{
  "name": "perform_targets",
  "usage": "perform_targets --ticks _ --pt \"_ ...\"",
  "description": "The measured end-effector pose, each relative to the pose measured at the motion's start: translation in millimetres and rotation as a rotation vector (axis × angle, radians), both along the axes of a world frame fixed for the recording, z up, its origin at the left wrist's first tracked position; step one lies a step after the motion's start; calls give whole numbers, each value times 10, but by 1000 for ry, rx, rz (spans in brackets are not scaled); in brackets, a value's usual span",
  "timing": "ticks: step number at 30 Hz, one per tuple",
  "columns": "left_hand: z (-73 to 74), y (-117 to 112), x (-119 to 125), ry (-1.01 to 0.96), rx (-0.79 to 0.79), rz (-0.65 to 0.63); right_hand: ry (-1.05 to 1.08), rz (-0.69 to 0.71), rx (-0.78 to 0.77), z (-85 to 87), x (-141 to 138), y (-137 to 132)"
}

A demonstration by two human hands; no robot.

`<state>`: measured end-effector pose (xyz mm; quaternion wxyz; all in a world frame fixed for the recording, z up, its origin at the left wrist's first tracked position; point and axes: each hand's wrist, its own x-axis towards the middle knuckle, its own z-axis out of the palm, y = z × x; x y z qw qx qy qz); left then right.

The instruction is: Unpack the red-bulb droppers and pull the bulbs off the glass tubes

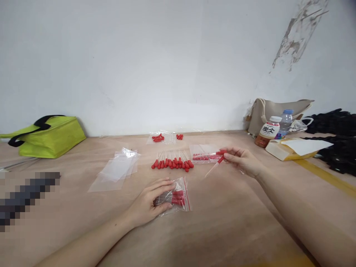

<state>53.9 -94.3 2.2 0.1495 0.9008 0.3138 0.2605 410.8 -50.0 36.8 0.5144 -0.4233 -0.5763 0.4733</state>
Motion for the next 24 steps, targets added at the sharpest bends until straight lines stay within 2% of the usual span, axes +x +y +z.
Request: perform_targets --ticks 3,5,7,10,14,19,24 --pt "22 2 16 28 -15 0 54 -169 88 104 22 82" --pt "33 -3 21 58 -41 1 7 -262 240 135 -105 143" --pt "39 -8 23 69 -58 2 -127 -312 416 110 -305 207" --pt "47 -16 24 64 -71 7 -474 -310 663 -28 -620 294" --pt "55 -15 23 69 -94 7 -890 -182 883 -266 -891 361" --pt "44 -2 22 66 -103 10 -1198 -100 947 -381 -997 361" --pt "38 1 23 74 -99 11 -1223 -70 903 -317 -998 294"
